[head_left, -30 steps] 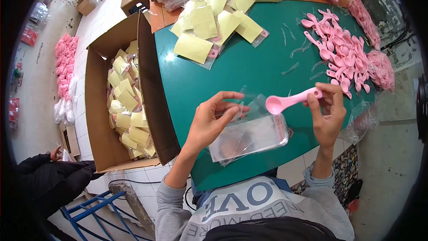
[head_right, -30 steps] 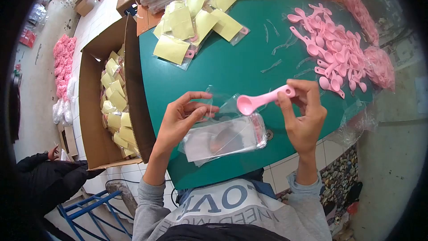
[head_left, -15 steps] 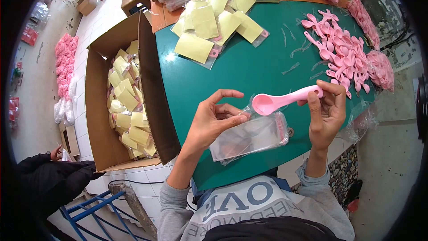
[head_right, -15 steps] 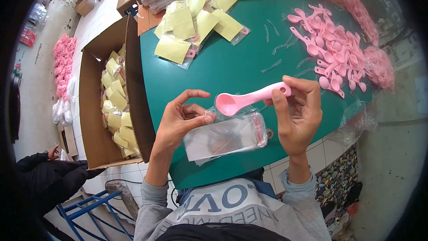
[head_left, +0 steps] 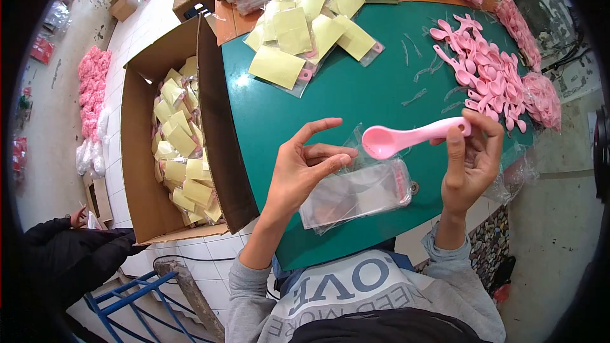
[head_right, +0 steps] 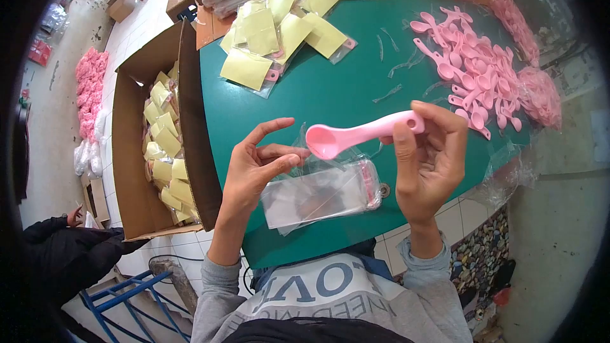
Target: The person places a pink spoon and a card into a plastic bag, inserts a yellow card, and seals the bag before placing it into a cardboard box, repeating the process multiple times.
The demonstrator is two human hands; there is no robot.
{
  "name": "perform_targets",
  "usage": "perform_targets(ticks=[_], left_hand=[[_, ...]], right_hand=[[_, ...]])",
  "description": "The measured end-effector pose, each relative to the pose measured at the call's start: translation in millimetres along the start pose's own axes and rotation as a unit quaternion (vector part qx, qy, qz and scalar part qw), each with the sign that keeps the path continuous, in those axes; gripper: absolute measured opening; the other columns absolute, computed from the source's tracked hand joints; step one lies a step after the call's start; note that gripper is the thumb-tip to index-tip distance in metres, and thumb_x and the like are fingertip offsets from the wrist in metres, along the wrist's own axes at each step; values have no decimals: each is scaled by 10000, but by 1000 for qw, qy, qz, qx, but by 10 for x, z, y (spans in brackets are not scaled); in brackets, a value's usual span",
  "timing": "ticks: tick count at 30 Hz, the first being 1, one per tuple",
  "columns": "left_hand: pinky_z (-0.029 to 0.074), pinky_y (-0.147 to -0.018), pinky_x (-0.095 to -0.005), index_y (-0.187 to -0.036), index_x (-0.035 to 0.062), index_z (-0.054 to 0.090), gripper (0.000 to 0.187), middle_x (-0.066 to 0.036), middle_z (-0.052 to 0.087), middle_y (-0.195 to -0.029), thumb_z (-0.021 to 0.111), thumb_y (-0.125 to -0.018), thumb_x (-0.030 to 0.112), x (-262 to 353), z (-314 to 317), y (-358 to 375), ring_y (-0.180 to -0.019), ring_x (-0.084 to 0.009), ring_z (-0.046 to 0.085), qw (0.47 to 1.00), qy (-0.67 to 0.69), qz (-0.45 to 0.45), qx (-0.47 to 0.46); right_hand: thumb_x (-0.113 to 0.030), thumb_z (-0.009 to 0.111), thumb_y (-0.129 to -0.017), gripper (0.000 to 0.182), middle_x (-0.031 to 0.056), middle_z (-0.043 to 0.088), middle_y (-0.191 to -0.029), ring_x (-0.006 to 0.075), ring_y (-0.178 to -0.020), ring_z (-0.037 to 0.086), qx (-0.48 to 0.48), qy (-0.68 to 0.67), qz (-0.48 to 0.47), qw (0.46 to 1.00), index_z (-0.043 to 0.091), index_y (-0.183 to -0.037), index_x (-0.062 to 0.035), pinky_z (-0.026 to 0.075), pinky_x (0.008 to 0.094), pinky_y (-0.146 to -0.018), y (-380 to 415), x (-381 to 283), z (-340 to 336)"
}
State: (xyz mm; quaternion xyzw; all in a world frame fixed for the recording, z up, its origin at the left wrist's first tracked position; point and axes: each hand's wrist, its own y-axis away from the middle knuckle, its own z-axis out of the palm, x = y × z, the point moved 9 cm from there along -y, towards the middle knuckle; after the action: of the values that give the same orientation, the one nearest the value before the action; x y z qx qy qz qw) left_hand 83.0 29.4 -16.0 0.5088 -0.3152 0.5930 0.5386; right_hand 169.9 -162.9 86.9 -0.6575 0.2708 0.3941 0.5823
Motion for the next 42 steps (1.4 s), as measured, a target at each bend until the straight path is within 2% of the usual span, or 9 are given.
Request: perform_targets(ticks=[4,7,10,20,26,29,35,38,42], left_hand=[[500,-671,-217,-1250,-8,469,544,-134,689,-875,718,-770,49,-11,39,-8,-801,-133,657,1000,21,0,8],[507,-690,-221,-1255,-12,464,556,-136,687,-881,721,-766,46,-22,47,-17,-806,-135,658,1000,0,-16,10],[507,-702,-220,-1262,-15,458,566,-133,686,-884,723,-764,42,-9,44,-29,-814,-133,659,1000,-24,-6,11],[509,-724,-230,-1269,-16,456,553,-144,685,-910,708,-780,43,-19,45,-100,-837,-140,660,1000,-9,-10,3],[502,-702,-223,-1265,-23,460,548,-137,690,-882,709,-785,67,-89,43,-121,-812,-133,659,1000,-3,-29,0],[496,-686,-222,-1264,-24,462,549,-133,690,-865,711,-783,69,-63,38,-110,-794,-128,657,1000,-12,-27,0],[492,-685,-215,-1270,-25,457,555,-131,690,-878,707,-782,60,-57,42,-117,-795,-118,650,1000,-13,-26,-6],[503,-719,-234,-1279,-22,450,547,-140,684,-928,694,-795,57,-50,65,-143,-824,-118,644,999,2,-29,-21],[507,-764,-267,-1266,-23,469,477,-132,668,-984,653,-837,79,18,190,-172,-854,-110,623,998,41,-15,-34]], right_hand=[[4,599,-856,226,98,612,-838,126,-741,616,-90,50,27,994,515,-1063,33,512,234,-661,21,88,158],[3,603,-853,232,94,612,-833,122,-737,613,-83,60,54,993,514,-1065,31,510,231,-657,-5,114,135],[0,606,-851,232,91,615,-828,119,-736,614,-8,26,20,999,515,-1063,30,509,228,-658,-51,58,-7],[-13,600,-858,206,76,620,-785,105,-712,616,-103,97,57,988,532,-1049,21,520,235,-639,-127,170,213],[-13,606,-855,200,80,620,-798,104,-708,612,-37,49,26,998,538,-1040,24,517,231,-635,-163,71,147],[-9,604,-855,212,83,618,-810,109,-709,611,-94,76,39,992,531,-1050,28,517,229,-634,-146,125,221],[-1,600,-851,217,80,617,-814,100,-703,609,-55,53,25,997,533,-1057,23,510,224,-627,-164,97,185],[0,607,-844,226,90,624,-819,95,-693,610,-131,83,69,985,535,-1058,19,506,220,-623,-122,216,333],[-15,616,-841,246,96,631,-825,94,-690,612,-192,17,157,969,505,-1060,10,506,221,-621,-101,402,468]])
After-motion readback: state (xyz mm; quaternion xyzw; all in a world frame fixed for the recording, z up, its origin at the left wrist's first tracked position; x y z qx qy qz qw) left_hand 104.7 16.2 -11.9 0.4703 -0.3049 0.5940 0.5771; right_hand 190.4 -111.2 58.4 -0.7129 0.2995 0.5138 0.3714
